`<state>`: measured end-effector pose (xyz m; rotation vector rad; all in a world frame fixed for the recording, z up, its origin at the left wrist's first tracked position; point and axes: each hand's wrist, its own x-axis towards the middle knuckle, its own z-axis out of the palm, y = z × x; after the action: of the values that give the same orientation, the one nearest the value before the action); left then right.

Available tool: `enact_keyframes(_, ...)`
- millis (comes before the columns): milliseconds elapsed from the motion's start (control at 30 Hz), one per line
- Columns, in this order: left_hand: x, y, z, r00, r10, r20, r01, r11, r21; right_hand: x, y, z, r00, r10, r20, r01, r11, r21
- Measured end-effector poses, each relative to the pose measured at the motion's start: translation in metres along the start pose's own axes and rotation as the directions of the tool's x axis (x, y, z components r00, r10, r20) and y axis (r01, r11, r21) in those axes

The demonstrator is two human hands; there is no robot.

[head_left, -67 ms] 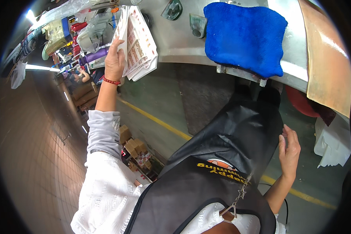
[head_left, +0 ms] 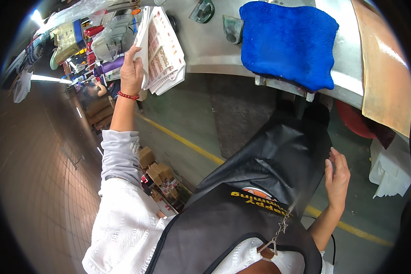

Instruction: The person stands at a stainless steel counter and repeatedly picks up sheets of printed stickers, separates them, and stacks them into piles. The person moves between the counter and a lower surface, handling the sticker sheets by hand and organizing them into neat stacks.

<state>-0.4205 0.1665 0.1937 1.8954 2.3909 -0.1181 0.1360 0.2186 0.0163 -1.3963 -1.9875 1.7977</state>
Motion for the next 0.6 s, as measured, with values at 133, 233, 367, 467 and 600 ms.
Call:
enact_keyframes(133, 0.001, 0.007, 0.001, 0.998, -0.069, -0.004, 0.069, 0.997, -0.028, -0.005, 0.006, 0.013, 1.0, 0.023, 0.0, -0.023, 1.0, -0.005)
enact_keyframes(233, -0.004, 0.008, 0.009, 0.98, -0.197, 0.011, 0.197, 0.977, -0.086, -0.006, 0.003, 0.014, 0.998, 0.049, 0.027, -0.049, 0.998, -0.028)
enact_keyframes(367, -0.011, -0.004, 0.034, 0.995, -0.086, -0.053, 0.08, 0.991, -0.104, -0.007, -0.01, -0.001, 0.993, 0.054, 0.105, -0.036, 0.986, -0.165)
enact_keyframes(467, -0.01, 0.005, 0.041, 0.991, -0.129, -0.046, 0.128, 0.992, -0.009, -0.012, -0.027, -0.028, 0.987, 0.077, 0.141, -0.044, 0.973, -0.225)
enact_keyframes(600, -0.007, 0.023, 0.045, 0.993, -0.044, -0.109, 0.06, 0.987, 0.149, -0.03, -0.051, -0.094, 0.985, 0.0, 0.173, 0.004, 1.0, -0.027)
